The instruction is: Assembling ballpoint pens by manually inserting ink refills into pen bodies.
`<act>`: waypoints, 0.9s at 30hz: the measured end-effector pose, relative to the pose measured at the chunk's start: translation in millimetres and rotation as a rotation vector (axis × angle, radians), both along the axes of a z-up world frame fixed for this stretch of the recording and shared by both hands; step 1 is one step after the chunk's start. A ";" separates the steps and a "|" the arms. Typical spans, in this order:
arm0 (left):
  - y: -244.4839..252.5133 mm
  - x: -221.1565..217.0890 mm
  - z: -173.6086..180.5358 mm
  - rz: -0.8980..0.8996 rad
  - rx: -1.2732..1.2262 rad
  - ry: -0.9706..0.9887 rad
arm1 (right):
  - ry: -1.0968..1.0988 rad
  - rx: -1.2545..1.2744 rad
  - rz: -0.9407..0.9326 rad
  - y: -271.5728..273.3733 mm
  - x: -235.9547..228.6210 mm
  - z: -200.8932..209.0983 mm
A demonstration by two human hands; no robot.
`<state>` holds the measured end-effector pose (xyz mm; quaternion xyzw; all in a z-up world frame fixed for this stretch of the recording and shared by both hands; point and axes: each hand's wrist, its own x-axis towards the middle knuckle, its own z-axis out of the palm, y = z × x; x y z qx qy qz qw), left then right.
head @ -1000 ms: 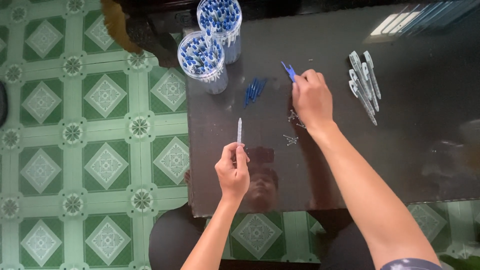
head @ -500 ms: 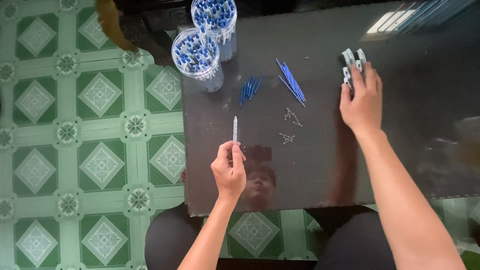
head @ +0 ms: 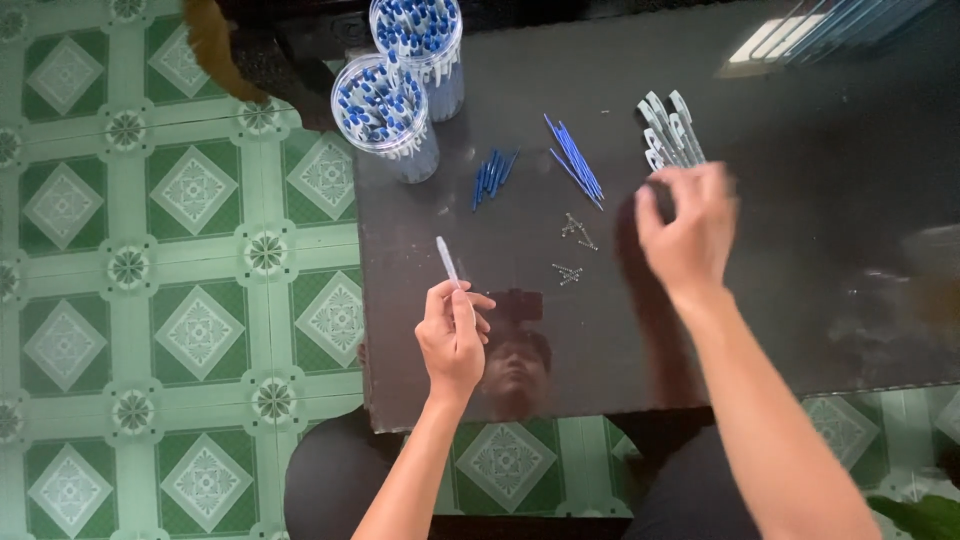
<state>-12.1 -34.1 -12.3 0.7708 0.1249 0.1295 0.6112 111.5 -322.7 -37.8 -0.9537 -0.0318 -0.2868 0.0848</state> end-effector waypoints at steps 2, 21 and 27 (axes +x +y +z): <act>1.0 -2.0 -4.0 -0.018 -0.029 0.002 | 0.152 0.258 0.208 20.5 -21.3 3.3; 4.7 -6.0 1.9 -0.157 -0.087 0.029 | 0.393 0.570 0.193 44.4 -68.1 28.8; 8.4 -9.0 -6.7 -0.220 -0.076 0.045 | 0.639 1.055 0.119 49.3 -73.7 49.2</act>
